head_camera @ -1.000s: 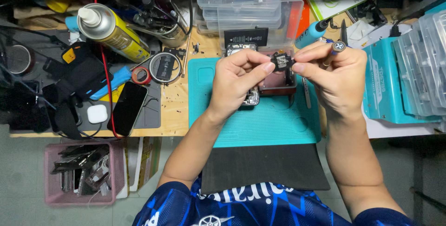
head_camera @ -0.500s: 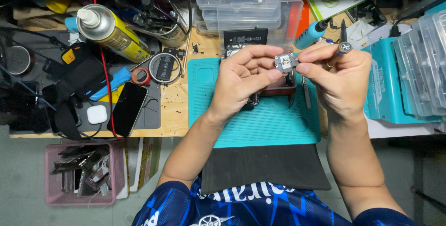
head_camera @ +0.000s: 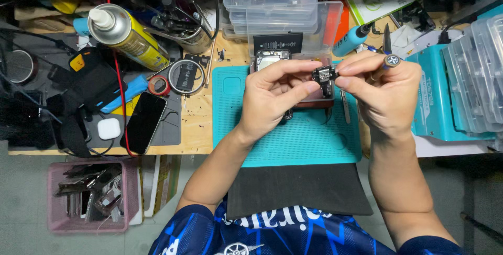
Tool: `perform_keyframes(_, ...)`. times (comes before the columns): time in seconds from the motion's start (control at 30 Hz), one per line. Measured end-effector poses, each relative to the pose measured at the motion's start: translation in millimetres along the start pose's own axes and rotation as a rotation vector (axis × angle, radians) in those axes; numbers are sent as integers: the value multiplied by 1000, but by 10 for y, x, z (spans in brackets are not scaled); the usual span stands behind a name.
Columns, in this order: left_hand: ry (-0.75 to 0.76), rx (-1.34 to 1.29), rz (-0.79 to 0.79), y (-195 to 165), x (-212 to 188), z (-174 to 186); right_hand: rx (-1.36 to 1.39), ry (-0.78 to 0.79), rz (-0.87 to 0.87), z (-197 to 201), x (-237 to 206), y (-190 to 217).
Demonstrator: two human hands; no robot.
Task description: The person repairs a disassembled smartphone at a workbench. They hold the phone chassis in one hand and use a screwdriver to remove and reinstall small screws, use a prying tool and tweezers on internal components, and reposition the phone repeatedly while working on its internals.
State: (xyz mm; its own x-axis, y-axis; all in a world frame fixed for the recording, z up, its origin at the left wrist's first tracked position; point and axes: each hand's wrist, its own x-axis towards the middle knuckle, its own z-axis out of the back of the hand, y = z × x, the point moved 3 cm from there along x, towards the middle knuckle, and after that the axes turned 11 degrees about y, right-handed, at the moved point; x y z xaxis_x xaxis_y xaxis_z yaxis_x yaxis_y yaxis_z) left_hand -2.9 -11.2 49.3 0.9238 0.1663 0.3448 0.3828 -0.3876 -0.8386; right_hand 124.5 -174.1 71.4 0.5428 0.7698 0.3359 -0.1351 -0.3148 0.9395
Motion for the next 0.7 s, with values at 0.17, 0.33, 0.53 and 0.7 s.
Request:
perform_keyframes(0.17,-7,4,6,5,-9,7,-24,8,9,-15,4,1)
perform_keyframes(0.33,-37,146,6,11,-16,26,-67,12,3,-8,0,-26)
perform_keyframes(0.53,-69,349,30,35,6,85,-136,0,-62,52,27,-191)
perform_keyframes(0.7,-97,409,147,158,71,205,-191,-12,-211,134,7,-364)
